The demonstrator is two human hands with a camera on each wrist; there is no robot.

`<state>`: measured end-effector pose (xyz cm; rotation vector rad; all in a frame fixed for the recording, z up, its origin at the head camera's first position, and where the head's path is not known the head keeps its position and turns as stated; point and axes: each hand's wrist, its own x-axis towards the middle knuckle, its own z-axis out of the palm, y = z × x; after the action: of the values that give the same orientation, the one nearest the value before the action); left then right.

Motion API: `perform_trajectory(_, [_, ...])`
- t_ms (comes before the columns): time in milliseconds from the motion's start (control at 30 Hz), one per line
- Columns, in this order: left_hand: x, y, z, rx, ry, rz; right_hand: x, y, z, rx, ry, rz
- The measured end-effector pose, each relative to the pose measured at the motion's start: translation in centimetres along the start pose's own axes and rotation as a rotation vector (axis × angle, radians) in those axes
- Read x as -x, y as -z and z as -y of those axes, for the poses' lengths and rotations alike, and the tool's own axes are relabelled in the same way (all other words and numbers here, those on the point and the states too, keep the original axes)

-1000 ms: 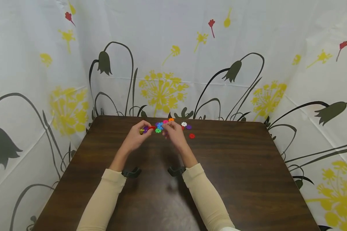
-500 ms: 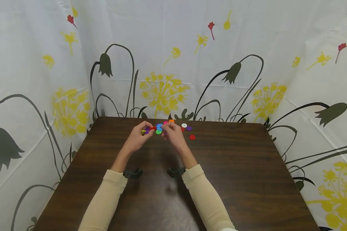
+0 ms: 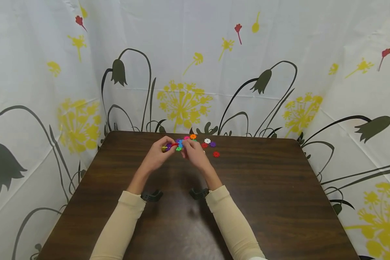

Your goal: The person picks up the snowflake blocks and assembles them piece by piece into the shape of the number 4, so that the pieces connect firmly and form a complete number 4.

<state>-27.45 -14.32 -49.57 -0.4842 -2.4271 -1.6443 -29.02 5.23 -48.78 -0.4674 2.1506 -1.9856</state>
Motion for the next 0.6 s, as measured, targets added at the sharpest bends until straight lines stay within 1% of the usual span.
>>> perform_trajectory(100, [-0.2, -0.1, -0.4, -0.003, -0.012, 0.007, 0.0, -0.1, 0.0, 0.065, 0.052, 0.028])
perform_trajectory(233, [-0.3, 0.4, -0.8, -0.001, 0.000, 0.062, 0.1, -0.2, 0.2, 0.098, 0.088, 0.065])
perform_trajectory(367, [-0.3, 0.8, -1.2, -0.001, 0.009, 0.116, 0.1, -0.2, 0.3, 0.095, 0.100, 0.096])
perform_trajectory(500, [-0.4, 0.9, -1.3, -0.014, 0.007, 0.134, 0.0, -0.1, 0.1, 0.074, 0.112, 0.091])
perform_trajectory(600, [-0.4, 0.8, -1.4, -0.027, 0.020, 0.151, 0.0, 0.0, 0.0, 0.053, 0.116, 0.080])
